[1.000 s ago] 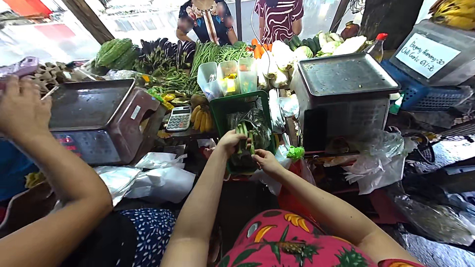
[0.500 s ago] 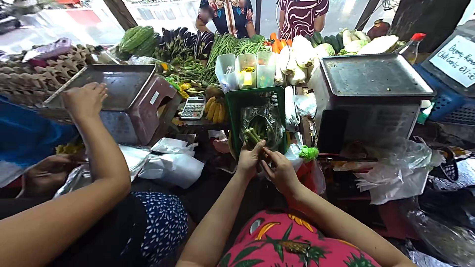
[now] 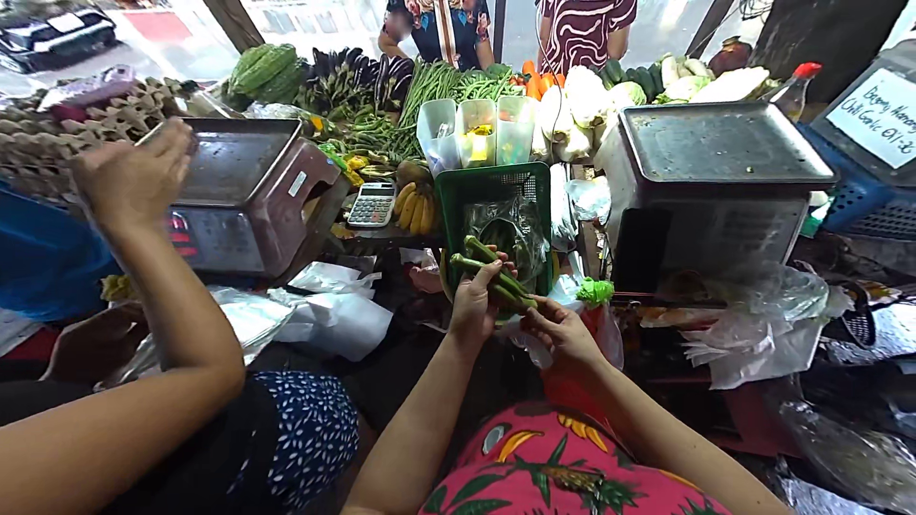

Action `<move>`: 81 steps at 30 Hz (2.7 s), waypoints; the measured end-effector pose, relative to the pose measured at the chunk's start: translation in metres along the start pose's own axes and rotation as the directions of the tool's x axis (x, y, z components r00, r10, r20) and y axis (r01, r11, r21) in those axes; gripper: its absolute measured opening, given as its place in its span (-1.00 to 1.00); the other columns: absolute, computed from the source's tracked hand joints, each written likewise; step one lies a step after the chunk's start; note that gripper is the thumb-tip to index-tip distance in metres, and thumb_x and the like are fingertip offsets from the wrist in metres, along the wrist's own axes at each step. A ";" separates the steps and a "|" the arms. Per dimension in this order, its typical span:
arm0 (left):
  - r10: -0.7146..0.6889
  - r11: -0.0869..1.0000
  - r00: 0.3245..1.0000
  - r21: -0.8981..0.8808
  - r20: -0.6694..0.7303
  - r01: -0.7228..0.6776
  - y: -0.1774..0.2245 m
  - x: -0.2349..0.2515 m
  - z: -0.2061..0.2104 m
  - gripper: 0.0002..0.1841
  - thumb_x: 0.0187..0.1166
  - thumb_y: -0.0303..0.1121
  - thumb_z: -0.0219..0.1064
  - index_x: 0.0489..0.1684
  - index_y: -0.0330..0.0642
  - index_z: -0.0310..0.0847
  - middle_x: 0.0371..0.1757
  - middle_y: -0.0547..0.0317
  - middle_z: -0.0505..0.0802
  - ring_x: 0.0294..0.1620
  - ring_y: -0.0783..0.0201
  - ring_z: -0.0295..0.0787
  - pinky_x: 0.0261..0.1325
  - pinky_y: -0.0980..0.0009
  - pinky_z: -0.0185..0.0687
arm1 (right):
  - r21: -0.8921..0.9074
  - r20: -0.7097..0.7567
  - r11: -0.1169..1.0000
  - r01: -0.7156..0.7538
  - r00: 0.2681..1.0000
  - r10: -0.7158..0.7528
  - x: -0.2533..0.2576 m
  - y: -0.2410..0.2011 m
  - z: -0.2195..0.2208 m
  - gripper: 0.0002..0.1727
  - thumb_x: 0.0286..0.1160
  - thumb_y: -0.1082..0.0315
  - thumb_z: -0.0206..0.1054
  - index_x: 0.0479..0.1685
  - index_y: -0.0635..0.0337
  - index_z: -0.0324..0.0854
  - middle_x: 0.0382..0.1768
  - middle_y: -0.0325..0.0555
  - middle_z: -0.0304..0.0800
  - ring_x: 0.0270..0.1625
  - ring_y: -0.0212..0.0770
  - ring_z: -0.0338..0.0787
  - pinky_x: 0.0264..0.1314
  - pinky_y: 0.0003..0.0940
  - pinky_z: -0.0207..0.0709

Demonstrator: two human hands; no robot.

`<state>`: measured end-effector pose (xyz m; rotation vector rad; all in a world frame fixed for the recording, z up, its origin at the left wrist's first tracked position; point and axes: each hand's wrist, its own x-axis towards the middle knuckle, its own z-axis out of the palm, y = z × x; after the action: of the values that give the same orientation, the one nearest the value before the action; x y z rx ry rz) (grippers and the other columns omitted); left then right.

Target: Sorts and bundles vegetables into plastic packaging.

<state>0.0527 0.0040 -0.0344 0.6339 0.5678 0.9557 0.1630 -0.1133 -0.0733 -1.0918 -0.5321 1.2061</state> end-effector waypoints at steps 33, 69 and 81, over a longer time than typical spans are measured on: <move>-0.362 0.844 0.926 0.460 0.107 0.277 -0.024 -0.070 -0.057 -0.42 0.23 -0.74 0.50 0.32 -0.31 0.49 0.03 0.15 0.88 0.08 0.31 0.85 0.24 0.28 0.78 | -0.639 0.624 0.571 0.515 0.782 -0.006 0.038 -0.012 0.034 -0.71 0.64 0.19 0.34 -0.01 0.27 0.75 -0.08 0.00 0.80 -0.01 -0.32 0.74 0.15 -0.39 0.58; 0.107 0.553 0.887 0.715 0.449 -0.429 -0.049 -0.034 0.022 -0.65 0.45 -0.36 0.51 0.11 -0.38 0.68 -0.08 0.18 0.87 -0.04 0.47 0.81 0.19 0.42 0.75 | -0.573 0.487 0.394 0.719 0.685 -0.541 -0.003 -0.069 -0.043 -0.22 0.37 -0.11 0.55 0.56 0.12 0.55 0.64 0.17 0.44 0.64 0.00 0.50 0.60 -0.01 0.52; -0.102 0.468 0.880 0.803 0.463 -0.368 -0.095 -0.044 0.059 -0.61 0.41 -0.33 0.48 0.17 -0.32 0.66 -0.04 0.25 0.87 0.02 0.54 0.79 0.21 0.45 0.74 | -0.651 0.378 0.486 0.584 0.804 -0.459 -0.025 -0.086 -0.107 -0.25 0.55 0.02 0.43 0.71 0.11 0.39 0.56 0.01 0.58 0.59 -0.10 0.56 0.67 0.01 0.43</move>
<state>0.1260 -0.0895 -0.0545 1.8499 0.5634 0.5461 0.2835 -0.1749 -0.0379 -1.3666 -1.4782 0.4798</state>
